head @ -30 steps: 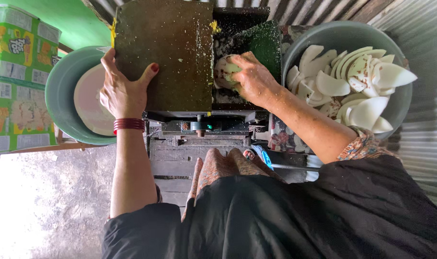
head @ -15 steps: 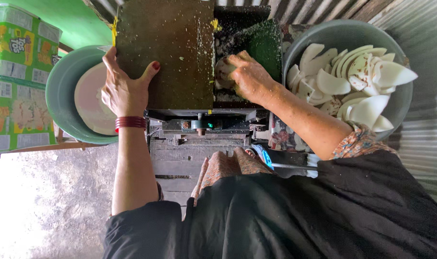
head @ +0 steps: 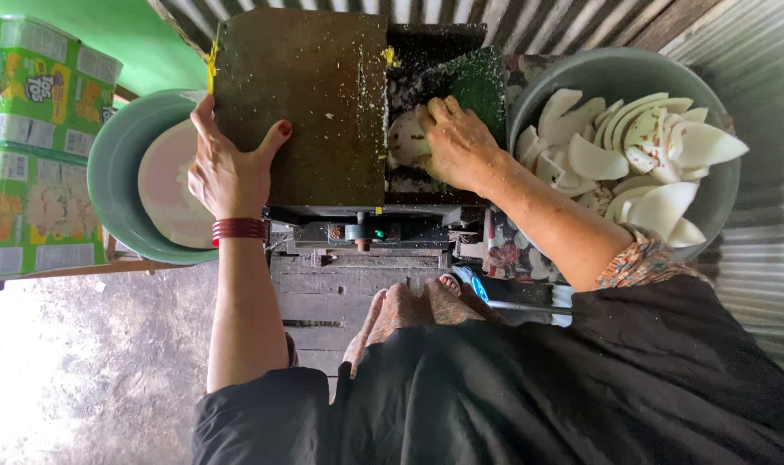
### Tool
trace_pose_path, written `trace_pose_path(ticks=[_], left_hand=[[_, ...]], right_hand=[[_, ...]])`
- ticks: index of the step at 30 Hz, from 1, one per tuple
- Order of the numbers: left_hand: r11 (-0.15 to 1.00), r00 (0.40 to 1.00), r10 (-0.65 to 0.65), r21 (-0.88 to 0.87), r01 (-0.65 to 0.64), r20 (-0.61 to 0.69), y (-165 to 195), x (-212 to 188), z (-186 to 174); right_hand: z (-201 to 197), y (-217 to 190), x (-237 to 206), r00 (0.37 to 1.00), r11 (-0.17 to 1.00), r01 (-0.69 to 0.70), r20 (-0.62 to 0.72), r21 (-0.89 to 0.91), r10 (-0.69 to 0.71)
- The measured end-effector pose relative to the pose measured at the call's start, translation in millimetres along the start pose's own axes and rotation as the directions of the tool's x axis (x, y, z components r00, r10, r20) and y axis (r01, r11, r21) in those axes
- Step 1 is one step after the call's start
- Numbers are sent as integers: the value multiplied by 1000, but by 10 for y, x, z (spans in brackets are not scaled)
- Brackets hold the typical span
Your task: The person feeds pieces of coconut into a motorized grating machine, holding the hopper cover steady with one hand while pushing the coconut against the grater with the other. Grated coconut falls into a basin below, and the person occasionally rearranges the grated coconut and remaining pieces.
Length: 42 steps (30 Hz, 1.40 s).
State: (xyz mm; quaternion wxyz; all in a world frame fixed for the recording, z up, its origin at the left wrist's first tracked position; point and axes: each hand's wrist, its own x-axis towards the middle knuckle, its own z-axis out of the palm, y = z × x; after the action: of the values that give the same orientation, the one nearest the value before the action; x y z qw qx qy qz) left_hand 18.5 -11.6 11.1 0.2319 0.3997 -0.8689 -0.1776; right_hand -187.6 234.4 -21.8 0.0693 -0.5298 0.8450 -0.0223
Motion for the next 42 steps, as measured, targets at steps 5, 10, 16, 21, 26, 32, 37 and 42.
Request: trace_pose_path(ticks=[5, 10, 16, 21, 26, 32, 37, 42], left_hand=[[1000, 1000, -6, -4, 6, 9, -12, 13, -5], [1000, 1000, 7, -5, -7, -4, -7, 22, 2], [1000, 1000, -6, 5, 6, -1, 8, 21, -7], [1000, 1000, -8, 3, 8, 3, 13, 25, -10], [1000, 1000, -2, 11, 2, -1, 15, 39, -18], [999, 999, -46, 15, 46, 24, 26, 47, -18], [1000, 1000, 1, 5, -1, -19, 24, 43, -32], [999, 998, -48, 25, 47, 36, 49, 58, -72]], right_hand=[[-8, 15, 10, 999, 1000, 30, 28, -8, -30], [-4, -13, 4, 998, 997, 65, -10, -36, -65], [-12, -57, 43, 993, 995, 96, -66, -9, -96], [69, -35, 81, 992, 993, 115, -59, -11, -116], [255, 11, 178, 993, 989, 120, -1, -91, -121], [345, 0, 291, 986, 987, 74, 156, -144, -51], [143, -11, 224, 991, 991, 133, 22, 9, -134], [-16, 82, 151, 986, 990, 113, 132, -80, -102]])
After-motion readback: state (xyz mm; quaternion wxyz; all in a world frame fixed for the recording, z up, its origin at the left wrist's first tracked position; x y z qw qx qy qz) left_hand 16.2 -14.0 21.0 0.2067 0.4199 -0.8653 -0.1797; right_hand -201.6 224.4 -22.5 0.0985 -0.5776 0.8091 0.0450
